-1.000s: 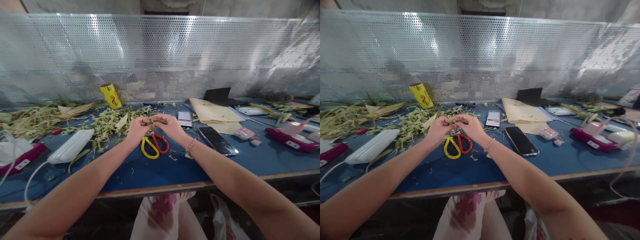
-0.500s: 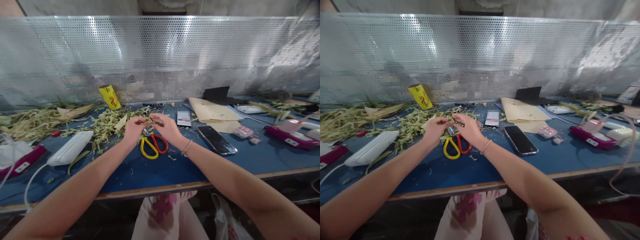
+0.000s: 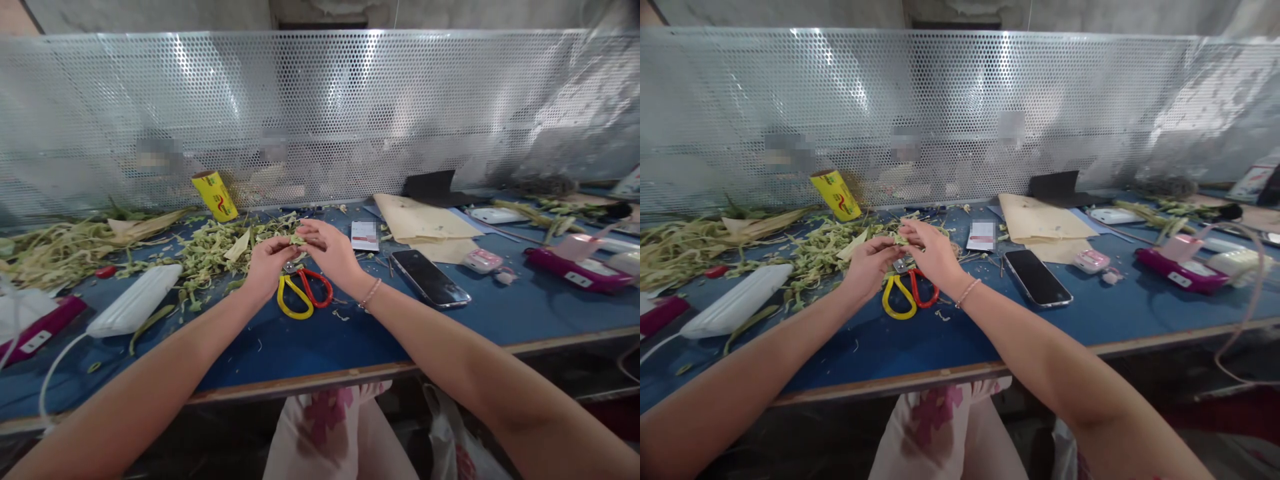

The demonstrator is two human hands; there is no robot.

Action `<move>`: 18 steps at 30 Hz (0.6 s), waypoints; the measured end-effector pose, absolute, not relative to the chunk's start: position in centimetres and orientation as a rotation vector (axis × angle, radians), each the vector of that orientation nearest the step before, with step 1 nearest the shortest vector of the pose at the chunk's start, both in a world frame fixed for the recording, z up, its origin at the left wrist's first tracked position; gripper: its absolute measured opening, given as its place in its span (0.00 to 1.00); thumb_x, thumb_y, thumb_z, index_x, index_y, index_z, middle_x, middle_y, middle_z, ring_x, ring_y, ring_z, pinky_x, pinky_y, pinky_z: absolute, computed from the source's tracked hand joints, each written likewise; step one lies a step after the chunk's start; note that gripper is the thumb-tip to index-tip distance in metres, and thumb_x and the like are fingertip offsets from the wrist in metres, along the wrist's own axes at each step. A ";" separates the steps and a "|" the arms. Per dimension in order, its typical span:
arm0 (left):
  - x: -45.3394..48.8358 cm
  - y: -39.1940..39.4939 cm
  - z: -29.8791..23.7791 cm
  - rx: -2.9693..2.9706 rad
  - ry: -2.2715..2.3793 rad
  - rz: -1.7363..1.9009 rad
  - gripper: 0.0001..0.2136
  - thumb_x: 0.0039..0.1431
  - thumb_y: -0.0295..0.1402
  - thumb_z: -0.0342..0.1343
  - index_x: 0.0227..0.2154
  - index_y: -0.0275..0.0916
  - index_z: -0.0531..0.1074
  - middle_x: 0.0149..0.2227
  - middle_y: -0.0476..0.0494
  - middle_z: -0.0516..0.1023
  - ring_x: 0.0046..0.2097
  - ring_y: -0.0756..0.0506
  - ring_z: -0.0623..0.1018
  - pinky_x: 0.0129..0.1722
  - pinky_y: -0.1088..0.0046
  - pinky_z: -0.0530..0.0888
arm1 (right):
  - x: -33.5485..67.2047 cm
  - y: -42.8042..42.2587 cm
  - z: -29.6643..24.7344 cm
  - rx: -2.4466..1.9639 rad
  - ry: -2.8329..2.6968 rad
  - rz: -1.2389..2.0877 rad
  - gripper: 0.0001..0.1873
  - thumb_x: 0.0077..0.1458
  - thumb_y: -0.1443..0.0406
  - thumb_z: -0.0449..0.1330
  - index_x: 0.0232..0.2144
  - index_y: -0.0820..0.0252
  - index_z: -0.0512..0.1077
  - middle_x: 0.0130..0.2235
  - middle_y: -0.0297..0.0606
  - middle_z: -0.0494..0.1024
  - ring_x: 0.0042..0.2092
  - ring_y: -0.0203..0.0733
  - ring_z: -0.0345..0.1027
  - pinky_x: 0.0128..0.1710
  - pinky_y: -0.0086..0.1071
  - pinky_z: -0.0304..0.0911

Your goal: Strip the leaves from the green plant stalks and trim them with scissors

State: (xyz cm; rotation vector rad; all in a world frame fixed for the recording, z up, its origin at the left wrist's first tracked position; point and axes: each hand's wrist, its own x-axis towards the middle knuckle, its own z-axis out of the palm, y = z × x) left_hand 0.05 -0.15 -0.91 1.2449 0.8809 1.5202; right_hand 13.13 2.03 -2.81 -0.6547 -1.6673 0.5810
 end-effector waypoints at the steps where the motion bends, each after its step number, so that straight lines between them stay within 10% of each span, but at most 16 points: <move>1: 0.1 -0.3 -0.9 1.230 0.846 1.513 0.07 0.31 0.29 0.63 0.18 0.36 0.73 0.22 0.49 0.75 0.28 0.50 0.74 0.35 0.72 0.72 | 13.2 2.0 -2.7 -0.659 -1.666 0.573 0.22 0.47 0.73 0.54 0.46 0.55 0.66 0.44 0.38 0.73 0.44 0.37 0.70 0.47 0.36 0.67; 18: 0.2 0.2 -1.5 1.060 0.766 1.459 0.08 0.35 0.29 0.66 0.17 0.34 0.71 0.22 0.51 0.73 0.30 0.54 0.74 0.41 0.76 0.72 | 13.2 1.3 -1.8 -0.613 -1.649 0.661 0.21 0.46 0.74 0.53 0.45 0.57 0.63 0.44 0.40 0.72 0.46 0.36 0.68 0.47 0.32 0.66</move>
